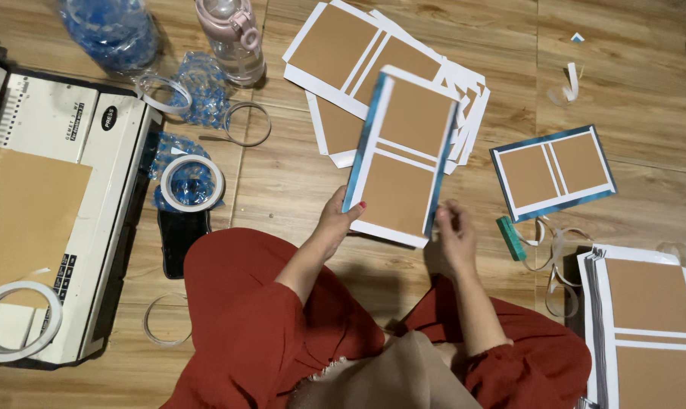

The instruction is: The person sits on the floor and assembles cardboard frames by applying white tape to the edges of brown cardboard pieces. They use a green tool to smooth the tape and stack the completed frames.

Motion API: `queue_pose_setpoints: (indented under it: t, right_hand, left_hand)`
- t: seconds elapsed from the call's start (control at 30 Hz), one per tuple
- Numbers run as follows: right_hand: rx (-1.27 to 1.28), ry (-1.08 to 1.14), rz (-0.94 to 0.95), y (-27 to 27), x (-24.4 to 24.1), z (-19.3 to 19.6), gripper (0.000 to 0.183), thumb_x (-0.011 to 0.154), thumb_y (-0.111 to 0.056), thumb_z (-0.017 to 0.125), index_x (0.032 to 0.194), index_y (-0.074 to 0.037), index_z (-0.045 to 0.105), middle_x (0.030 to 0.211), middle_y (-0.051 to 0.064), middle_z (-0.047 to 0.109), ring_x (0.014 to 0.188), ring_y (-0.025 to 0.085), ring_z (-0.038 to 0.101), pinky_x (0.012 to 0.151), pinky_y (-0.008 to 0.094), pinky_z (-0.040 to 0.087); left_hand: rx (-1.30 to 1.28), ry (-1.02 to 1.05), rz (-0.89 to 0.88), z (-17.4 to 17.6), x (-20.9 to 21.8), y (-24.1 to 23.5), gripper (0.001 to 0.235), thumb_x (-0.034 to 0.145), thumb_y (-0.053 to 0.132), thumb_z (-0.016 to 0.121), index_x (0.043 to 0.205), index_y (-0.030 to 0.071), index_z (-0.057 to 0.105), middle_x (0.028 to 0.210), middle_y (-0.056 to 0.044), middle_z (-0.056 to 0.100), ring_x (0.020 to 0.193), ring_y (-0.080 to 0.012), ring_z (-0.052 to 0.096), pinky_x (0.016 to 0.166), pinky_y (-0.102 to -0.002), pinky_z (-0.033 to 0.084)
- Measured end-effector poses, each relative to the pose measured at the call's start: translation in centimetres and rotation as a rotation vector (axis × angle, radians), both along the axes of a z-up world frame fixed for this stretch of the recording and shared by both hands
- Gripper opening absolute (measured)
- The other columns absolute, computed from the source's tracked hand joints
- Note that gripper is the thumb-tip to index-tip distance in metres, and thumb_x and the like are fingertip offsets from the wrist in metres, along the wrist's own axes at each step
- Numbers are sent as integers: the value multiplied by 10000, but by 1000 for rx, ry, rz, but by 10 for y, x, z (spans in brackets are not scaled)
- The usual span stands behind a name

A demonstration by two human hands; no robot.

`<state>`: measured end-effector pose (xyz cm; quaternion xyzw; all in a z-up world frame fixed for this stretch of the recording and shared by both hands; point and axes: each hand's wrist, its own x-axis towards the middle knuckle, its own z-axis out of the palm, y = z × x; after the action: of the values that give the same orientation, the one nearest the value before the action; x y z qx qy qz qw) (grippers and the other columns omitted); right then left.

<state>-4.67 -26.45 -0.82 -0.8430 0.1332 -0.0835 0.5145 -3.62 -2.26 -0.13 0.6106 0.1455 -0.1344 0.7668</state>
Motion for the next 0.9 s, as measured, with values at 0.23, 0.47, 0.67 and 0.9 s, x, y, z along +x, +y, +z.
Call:
queue_pose_setpoints:
  t: [0.23,0.47,0.67,0.9]
  right_hand:
    - [-170,169,10,27,-17,-21,516,707,-134,702,1179,-116,493,1026,95,488,895,265,496,723,389,475]
    - [-455,-196,615,66,-27,-26,105,789,-344,645,792,-239,644,725,-69,570,755,150,576,684,268,480]
    - [-628,-329,755,87,-28,-27,186,820,-387,572,730,-225,589,727,-111,564,790,78,549,654,206,472]
    - [-736,-441,908,86,-22,-14,127,810,-221,575,705,-170,526,699,-42,525,785,119,541,622,214,474]
  left_hand:
    - [369,382,-176,-101,-10,-5,331,821,234,525,1105,72,575,728,-155,584,590,-266,637,481,-325,558]
    - [307,317,-279,-30,-16,-2,268,824,97,501,994,-104,549,662,-226,606,518,-250,649,448,-290,560]
    - [307,285,-279,-37,-17,-2,175,818,88,492,856,-67,564,595,-214,603,475,-239,638,435,-282,555]
    - [356,297,-281,-39,-17,-3,167,817,85,490,787,-50,585,538,-188,603,447,-218,630,421,-246,553]
